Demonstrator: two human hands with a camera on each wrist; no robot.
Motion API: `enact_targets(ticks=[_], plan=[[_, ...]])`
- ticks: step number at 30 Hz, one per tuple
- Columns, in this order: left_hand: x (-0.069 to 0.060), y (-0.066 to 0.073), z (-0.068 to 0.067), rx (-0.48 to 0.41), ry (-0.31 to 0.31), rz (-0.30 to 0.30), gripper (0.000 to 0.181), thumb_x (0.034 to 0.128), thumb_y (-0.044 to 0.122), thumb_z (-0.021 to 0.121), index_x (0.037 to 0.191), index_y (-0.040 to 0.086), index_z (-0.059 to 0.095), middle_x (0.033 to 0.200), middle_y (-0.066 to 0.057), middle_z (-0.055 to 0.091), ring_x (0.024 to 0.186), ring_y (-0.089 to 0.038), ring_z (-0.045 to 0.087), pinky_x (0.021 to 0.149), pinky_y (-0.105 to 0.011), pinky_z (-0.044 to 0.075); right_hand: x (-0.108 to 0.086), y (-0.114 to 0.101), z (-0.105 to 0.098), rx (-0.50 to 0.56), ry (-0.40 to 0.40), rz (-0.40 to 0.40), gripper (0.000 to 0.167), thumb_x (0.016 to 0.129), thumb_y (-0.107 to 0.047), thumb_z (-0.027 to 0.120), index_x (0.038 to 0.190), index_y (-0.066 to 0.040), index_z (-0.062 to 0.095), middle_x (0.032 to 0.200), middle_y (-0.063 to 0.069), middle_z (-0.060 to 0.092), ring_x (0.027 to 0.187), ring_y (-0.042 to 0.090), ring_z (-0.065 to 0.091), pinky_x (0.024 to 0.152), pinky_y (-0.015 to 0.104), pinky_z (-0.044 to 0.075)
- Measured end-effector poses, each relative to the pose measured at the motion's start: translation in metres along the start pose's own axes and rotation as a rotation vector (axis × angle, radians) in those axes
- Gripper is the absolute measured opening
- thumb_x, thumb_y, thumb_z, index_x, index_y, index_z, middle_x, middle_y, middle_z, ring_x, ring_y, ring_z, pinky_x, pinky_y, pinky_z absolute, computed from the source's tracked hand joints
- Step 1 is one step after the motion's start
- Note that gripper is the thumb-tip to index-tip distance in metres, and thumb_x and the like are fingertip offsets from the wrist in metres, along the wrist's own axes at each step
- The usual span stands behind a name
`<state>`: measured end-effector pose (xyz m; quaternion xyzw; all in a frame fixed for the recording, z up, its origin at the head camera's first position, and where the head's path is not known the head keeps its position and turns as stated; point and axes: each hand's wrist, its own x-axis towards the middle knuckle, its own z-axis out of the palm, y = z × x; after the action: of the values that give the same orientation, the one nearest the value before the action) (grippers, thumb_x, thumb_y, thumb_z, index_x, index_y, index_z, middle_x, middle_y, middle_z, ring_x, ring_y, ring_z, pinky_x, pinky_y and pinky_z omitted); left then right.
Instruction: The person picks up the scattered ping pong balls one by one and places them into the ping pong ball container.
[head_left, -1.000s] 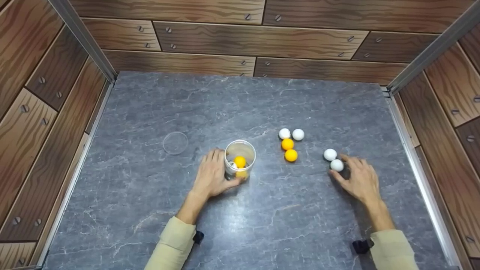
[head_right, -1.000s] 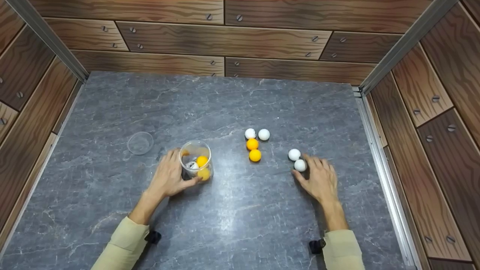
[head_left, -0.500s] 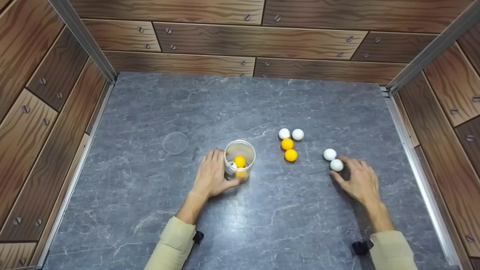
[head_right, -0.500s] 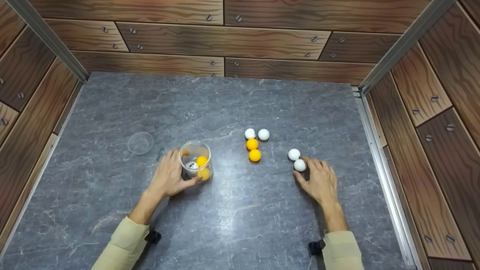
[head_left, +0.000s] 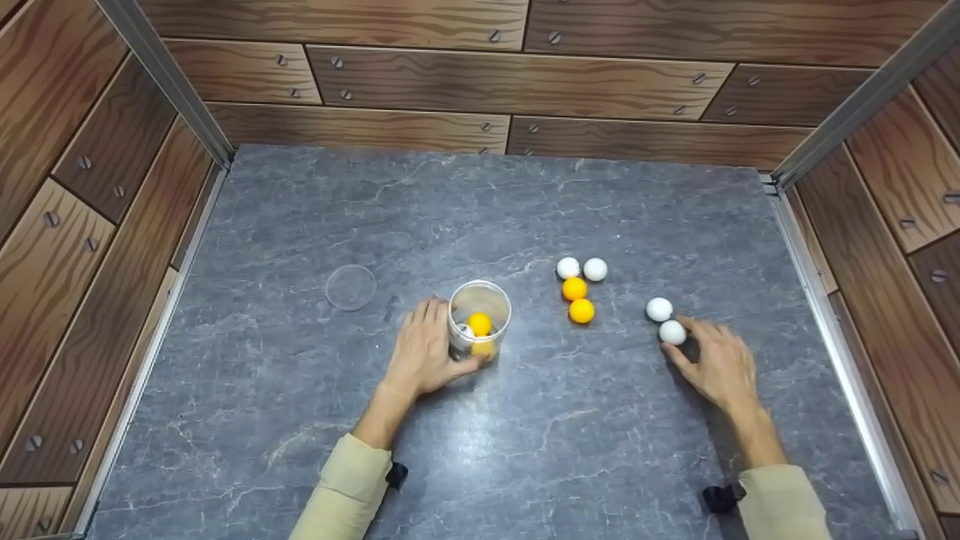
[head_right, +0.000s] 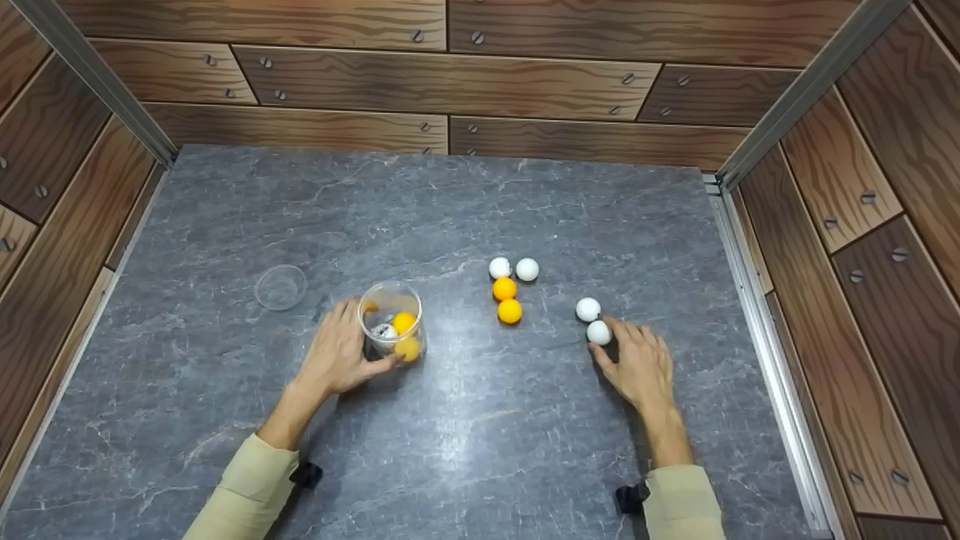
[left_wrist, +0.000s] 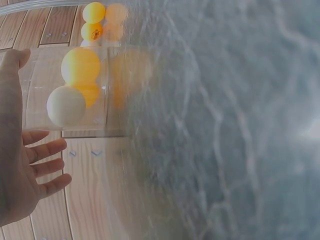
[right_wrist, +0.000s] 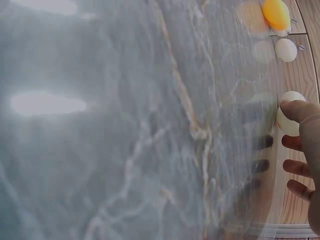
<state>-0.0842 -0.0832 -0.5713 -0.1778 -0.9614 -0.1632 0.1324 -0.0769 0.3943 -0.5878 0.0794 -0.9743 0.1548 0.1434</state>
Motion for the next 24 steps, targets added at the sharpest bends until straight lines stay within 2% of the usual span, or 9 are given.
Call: enact_targets(ticks=[13, 24], plan=[[-0.001, 0.000, -0.002, -0.023, -0.011, -0.003, 0.096, 0.0775, 0.082, 0.062, 0.128, 0.001, 0.055, 0.119, -0.014, 0.064, 0.112, -0.031, 0.059, 0.090, -0.044, 0.052, -0.002, -0.016, -0.007, 0.029, 0.100, -0.040, 0.051, 0.082, -0.025, 0.088, 0.126, -0.006, 0.072, 0.107, 0.021, 0.076, 0.093, 0.042, 0.066, 0.076, 0.054, 0.048], [-0.001, -0.001, -0.002, -0.033, -0.004, -0.001, 0.096, 0.0777, 0.082, 0.061, 0.128, 0.001, 0.055, 0.120, -0.015, 0.064, 0.113, -0.033, 0.060, 0.091, -0.045, 0.052, 0.005, -0.036, -0.008, 0.077, 0.160, -0.105, 0.053, 0.077, -0.023, 0.092, 0.124, -0.008, 0.073, 0.109, 0.021, 0.077, 0.095, 0.042, 0.068, 0.077, 0.052, 0.050]])
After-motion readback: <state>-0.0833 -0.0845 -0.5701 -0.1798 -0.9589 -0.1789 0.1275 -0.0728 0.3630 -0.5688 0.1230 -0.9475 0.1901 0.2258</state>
